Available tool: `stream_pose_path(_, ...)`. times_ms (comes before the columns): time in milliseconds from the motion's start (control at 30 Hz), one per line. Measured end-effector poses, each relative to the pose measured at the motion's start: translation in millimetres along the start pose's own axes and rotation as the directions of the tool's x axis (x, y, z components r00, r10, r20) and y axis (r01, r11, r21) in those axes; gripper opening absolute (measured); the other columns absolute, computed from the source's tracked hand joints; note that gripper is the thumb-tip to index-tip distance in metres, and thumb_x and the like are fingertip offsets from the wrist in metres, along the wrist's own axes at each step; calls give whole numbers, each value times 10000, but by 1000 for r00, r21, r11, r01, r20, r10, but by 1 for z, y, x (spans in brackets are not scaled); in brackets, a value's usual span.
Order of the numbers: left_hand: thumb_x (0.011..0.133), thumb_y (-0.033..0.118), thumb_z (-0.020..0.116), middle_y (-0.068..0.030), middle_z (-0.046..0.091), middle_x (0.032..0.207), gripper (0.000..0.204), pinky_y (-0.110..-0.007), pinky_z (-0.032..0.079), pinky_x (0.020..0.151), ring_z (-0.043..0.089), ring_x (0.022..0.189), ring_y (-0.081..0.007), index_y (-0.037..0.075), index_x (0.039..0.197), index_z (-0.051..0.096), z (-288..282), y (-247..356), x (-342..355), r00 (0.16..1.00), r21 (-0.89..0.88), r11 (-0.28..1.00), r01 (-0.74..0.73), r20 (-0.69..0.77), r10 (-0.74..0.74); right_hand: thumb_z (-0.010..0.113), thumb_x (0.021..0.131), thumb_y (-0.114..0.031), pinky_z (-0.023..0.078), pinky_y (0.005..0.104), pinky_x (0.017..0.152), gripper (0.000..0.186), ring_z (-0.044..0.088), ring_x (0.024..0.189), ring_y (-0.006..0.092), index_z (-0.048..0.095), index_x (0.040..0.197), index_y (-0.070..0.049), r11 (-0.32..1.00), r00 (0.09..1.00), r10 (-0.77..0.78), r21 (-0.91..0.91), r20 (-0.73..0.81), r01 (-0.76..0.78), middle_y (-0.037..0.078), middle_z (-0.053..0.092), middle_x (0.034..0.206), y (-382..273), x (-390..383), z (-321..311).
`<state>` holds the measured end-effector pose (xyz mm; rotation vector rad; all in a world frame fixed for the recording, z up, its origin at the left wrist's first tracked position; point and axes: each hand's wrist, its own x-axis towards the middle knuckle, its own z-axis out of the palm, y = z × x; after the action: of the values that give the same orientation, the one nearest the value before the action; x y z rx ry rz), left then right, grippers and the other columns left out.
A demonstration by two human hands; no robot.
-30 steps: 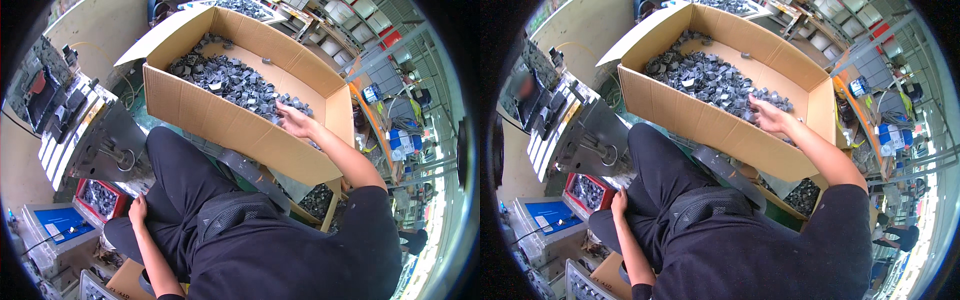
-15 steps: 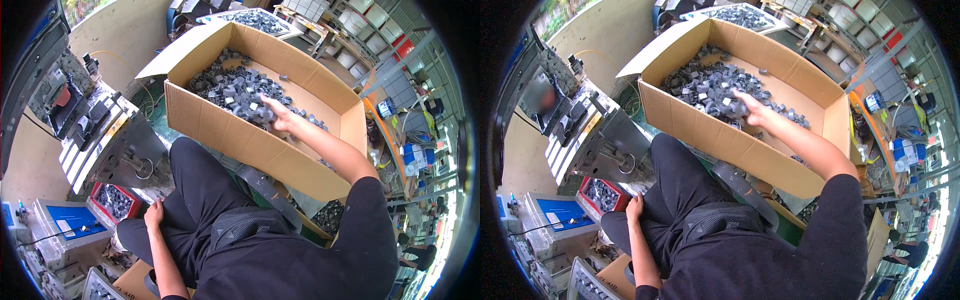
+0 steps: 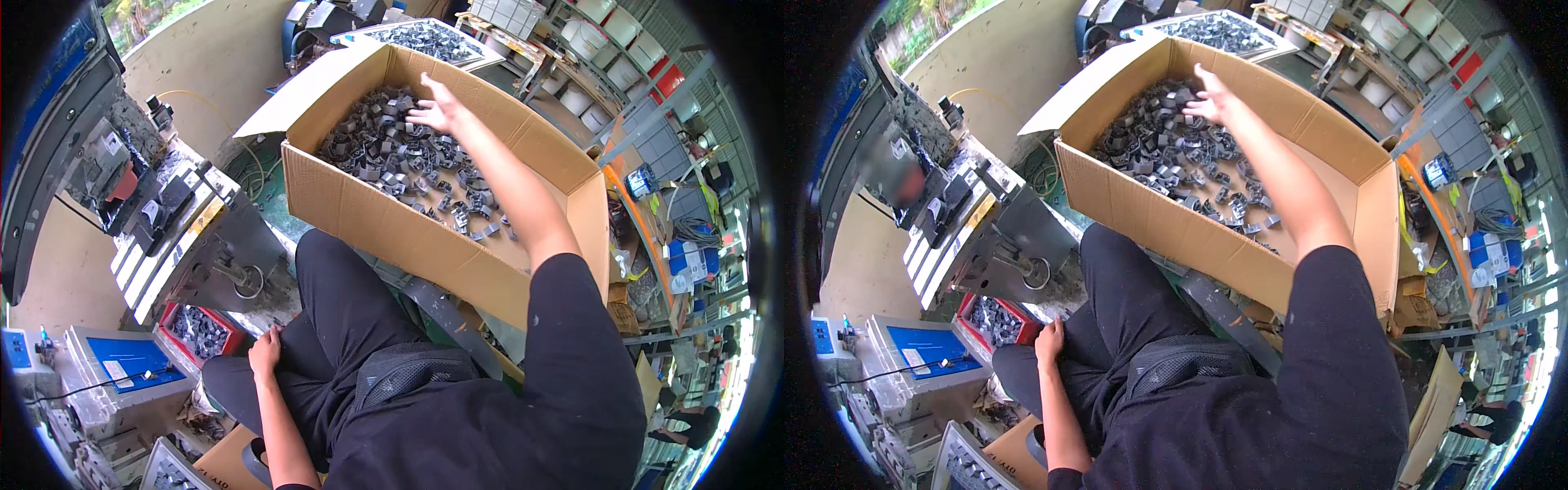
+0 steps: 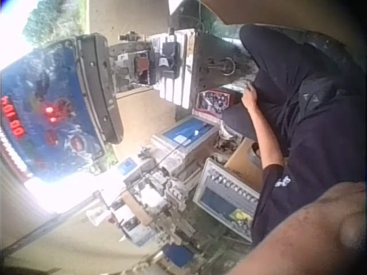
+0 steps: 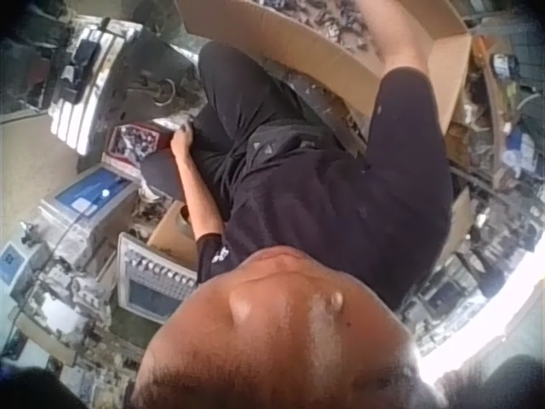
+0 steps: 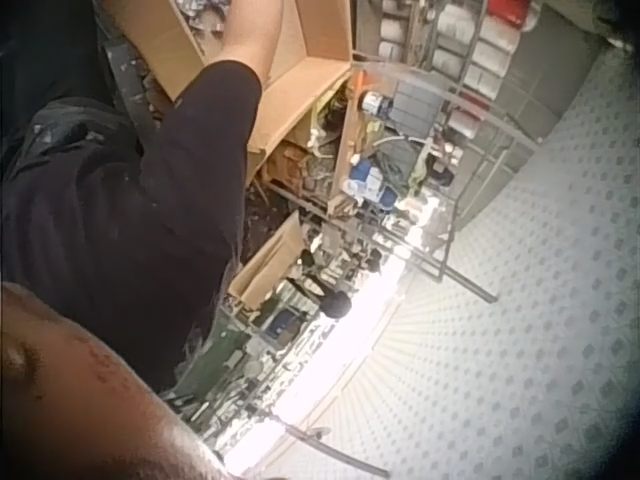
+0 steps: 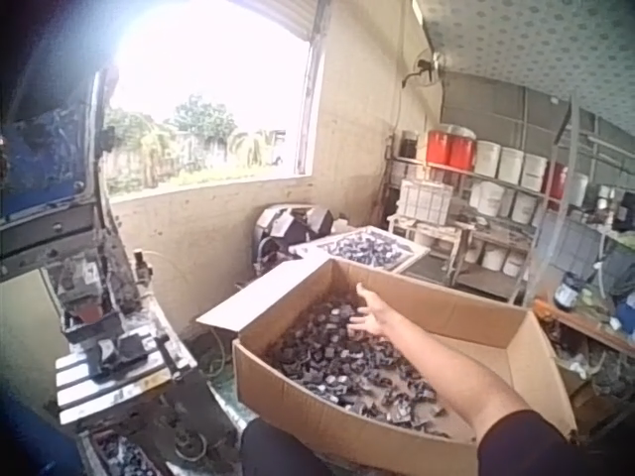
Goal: The recorder organizes small grey plastic components from a box and then manually feeds them into an industrial printing or marking machine for labeling.
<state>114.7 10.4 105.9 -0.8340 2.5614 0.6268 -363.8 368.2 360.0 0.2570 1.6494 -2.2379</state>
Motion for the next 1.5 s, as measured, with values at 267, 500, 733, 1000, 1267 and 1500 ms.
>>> stream_pose_path(267,1016,527,266,-249,689,1037,625,-501,489,918,653,1028,-411,103,1133,711,3,-30,-2,998,-27,998,58,-5,-58,490,937,-655,408,411,1060,802,501,1303,279,501,1390,8,284,939,-334,-959,-83,16,195,514,1425,-6,-95,-204)
stream_pose_path(500,1007,563,241,-237,694,1048,671,-481,481,938,659,1037,-394,114,1096,732,-6,-16,-4,996,-27,996,81,45,-80,479,996,-539,533,369,585,463,631,724,174,546,1160,-111,105,880,178,-880,-441,-462,52,618,914,30,-205,-322)
stream_pose_path(733,1008,519,267,-226,694,1062,607,-473,471,951,654,1059,-370,134,1101,727,-16,5,-1,998,-76,997,10,62,-5,461,1023,-465,507,522,972,492,600,1115,299,438,1395,-143,789,933,298,-498,-204,-361,133,547,1317,65,-197,-238)
stream_pose_path(1000,1002,511,313,-191,709,1052,596,-485,484,931,668,1021,-375,90,1066,730,-4,15,15,997,-41,997,-68,18,68,540,1006,-337,429,591,1039,373,526,1244,319,525,1284,-88,938,963,235,-229,-134,-261,136,547,1336,102,-102,-91)
stream_pose_path(1267,997,520,321,-184,712,1046,582,-482,486,932,667,1016,-382,118,1069,735,-2,12,22,996,-31,996,-78,45,80,503,1022,-347,565,459,929,369,615,1090,282,520,1209,-29,998,983,-13,70,181,0,144,583,1233,62,-39,-1)
stream_pose_path(1500,1003,502,339,-182,716,1021,539,-482,486,925,673,997,-376,147,1048,743,-3,12,18,997,-59,995,-82,9,83,588,980,-383,545,459,900,599,545,1224,323,375,1459,-93,862,990,-114,-487,88,142,156,444,1418,39,-83,-19)
